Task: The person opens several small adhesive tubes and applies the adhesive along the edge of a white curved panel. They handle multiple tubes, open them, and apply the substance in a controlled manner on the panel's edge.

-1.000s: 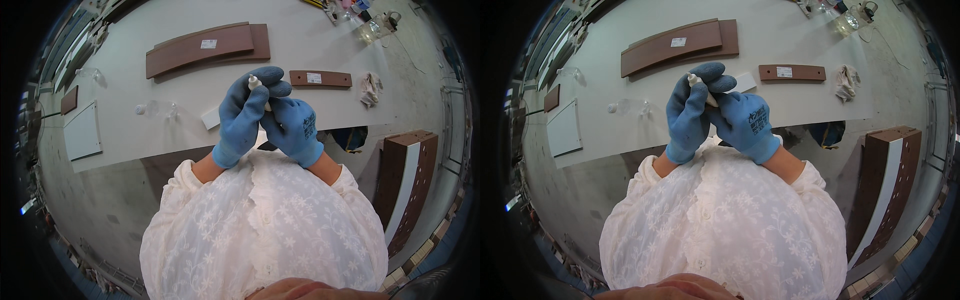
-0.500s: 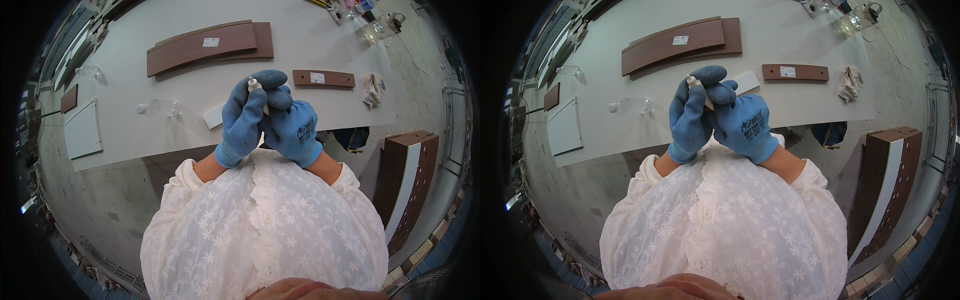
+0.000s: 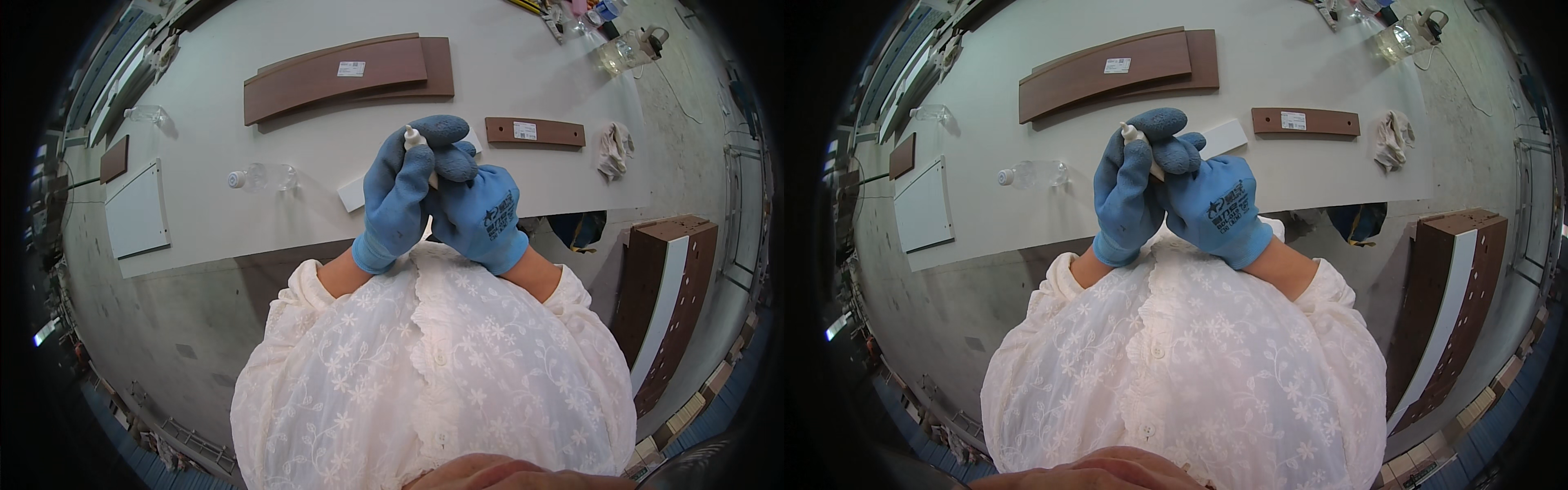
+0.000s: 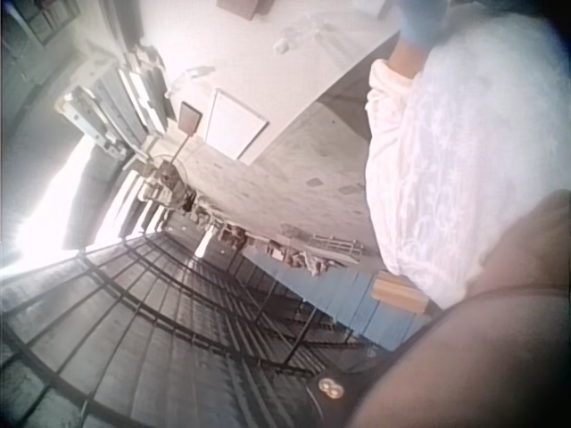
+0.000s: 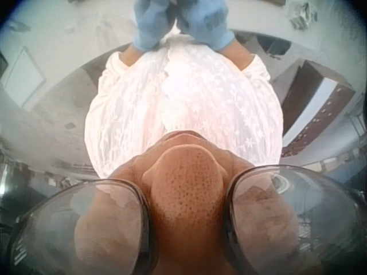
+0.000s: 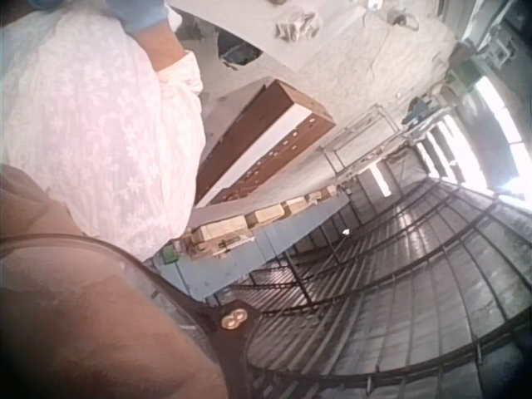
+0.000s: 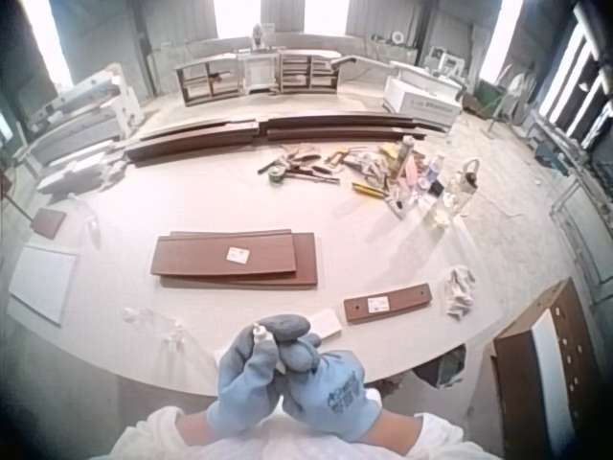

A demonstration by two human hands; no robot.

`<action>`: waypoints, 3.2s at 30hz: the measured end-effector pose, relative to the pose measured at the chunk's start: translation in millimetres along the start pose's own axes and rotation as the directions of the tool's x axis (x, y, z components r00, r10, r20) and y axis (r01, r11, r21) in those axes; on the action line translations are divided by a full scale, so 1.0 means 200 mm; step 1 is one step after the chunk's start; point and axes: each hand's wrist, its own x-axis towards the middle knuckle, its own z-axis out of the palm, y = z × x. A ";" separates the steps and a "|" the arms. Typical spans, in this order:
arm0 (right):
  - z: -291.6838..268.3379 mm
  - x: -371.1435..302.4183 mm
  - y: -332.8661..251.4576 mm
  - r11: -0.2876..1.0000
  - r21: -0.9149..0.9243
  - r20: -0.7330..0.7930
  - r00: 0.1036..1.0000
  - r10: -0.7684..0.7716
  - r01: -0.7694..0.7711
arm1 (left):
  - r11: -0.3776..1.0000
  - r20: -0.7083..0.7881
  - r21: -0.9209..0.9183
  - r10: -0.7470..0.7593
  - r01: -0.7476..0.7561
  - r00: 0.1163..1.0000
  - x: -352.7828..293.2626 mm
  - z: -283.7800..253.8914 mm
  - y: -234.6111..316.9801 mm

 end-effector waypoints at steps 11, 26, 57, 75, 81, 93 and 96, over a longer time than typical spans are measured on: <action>-0.02 0.06 0.01 0.971 0.178 0.104 0.984 0.143 -0.160 | 0.983 0.022 0.170 -0.068 0.064 0.997 0.04 -0.02 0.09; -0.14 0.02 0.00 -0.099 0.644 0.756 0.610 0.237 -0.759 | 0.962 0.139 0.184 -0.228 0.201 0.964 0.01 0.06 0.16; -0.02 -0.15 -0.04 0.301 0.803 0.396 0.838 0.376 -0.514 | 0.984 0.093 0.155 -0.103 0.088 0.990 -0.05 0.12 0.03; -0.03 -0.14 -0.05 0.269 0.804 0.418 0.826 0.377 -0.530 | 0.982 0.095 0.165 -0.108 0.092 0.990 -0.05 0.10 0.02; -0.02 -0.13 -0.04 0.267 0.813 0.403 0.830 0.384 -0.518 | 0.985 0.101 0.151 -0.094 0.078 0.990 -0.03 0.10 0.02; 0.01 -0.13 -0.03 0.199 0.830 0.431 0.826 0.365 -0.521 | 0.984 0.071 0.154 -0.100 0.089 0.992 -0.02 0.09 0.03; 0.02 -0.12 -0.03 0.214 0.843 0.388 0.834 0.392 -0.493 | 0.985 0.055 0.143 -0.107 0.098 0.993 -0.02 0.08 0.01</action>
